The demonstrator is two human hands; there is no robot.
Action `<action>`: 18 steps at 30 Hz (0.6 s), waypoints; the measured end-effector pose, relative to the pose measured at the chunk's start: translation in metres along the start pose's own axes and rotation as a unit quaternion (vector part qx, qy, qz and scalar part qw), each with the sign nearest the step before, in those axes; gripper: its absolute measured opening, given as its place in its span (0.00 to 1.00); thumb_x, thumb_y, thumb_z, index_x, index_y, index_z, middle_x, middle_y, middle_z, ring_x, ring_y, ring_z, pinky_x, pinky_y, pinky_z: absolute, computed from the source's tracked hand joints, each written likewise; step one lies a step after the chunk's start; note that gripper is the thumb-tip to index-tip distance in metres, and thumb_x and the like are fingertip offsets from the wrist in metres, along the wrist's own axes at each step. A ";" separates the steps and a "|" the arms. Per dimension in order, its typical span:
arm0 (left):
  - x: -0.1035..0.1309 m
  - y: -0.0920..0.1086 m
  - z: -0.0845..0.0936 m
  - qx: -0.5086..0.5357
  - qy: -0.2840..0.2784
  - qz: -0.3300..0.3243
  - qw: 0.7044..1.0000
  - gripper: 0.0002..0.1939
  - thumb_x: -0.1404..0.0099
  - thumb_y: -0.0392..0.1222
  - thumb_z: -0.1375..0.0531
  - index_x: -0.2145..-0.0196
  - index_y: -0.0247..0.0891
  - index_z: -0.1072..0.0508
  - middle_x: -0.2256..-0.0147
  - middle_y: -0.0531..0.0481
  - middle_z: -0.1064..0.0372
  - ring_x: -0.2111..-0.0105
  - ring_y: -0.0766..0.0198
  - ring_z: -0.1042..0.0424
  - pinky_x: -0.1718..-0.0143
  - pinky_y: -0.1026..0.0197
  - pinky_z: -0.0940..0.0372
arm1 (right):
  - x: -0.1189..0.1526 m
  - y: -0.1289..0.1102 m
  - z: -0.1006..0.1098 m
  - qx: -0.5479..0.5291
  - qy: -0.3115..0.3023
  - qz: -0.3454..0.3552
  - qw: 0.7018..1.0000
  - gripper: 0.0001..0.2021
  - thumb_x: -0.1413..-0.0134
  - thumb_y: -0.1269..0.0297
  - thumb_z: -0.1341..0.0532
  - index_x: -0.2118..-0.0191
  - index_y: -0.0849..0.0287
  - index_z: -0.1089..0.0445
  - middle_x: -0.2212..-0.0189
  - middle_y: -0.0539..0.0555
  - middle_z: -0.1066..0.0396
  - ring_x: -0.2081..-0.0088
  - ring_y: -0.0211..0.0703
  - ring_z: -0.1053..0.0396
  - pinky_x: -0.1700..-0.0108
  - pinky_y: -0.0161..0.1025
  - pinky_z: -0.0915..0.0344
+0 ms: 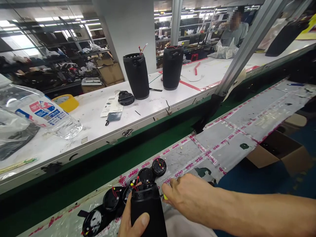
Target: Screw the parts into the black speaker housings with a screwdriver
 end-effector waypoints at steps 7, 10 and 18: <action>-0.015 -0.027 -0.009 0.111 -0.049 0.063 0.991 0.31 0.57 0.63 0.27 0.57 0.46 0.16 0.57 0.44 0.17 0.39 0.33 0.32 0.36 0.43 0.38 | 0.000 0.038 0.003 -0.186 -0.021 -0.123 0.974 0.13 0.24 0.54 0.52 0.55 0.55 0.36 0.68 0.50 0.25 0.69 0.48 0.27 0.69 0.43 0.45; -0.016 -0.031 -0.008 0.112 -0.049 0.076 0.990 0.41 0.61 0.63 0.25 0.50 0.44 0.19 0.58 0.42 0.17 0.42 0.31 0.30 0.39 0.41 0.35 | -0.002 0.033 0.003 -0.160 -0.033 -0.108 0.981 0.14 0.24 0.53 0.50 0.57 0.57 0.36 0.68 0.52 0.25 0.71 0.48 0.27 0.70 0.42 0.46; -0.004 -0.032 -0.009 0.147 -0.050 0.095 0.983 0.38 0.54 0.56 0.26 0.45 0.42 0.23 0.51 0.41 0.20 0.42 0.31 0.30 0.40 0.38 0.35 | -0.010 0.018 0.004 -0.096 -0.025 -0.060 0.993 0.13 0.25 0.53 0.48 0.58 0.56 0.38 0.70 0.50 0.26 0.72 0.48 0.27 0.74 0.43 0.52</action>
Point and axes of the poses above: each hand's wrist, its own x-axis away from the middle knuckle, its own z-axis out of the back of the hand, y = z × x, the point moved 10 cm from there along -x, towards the middle knuckle
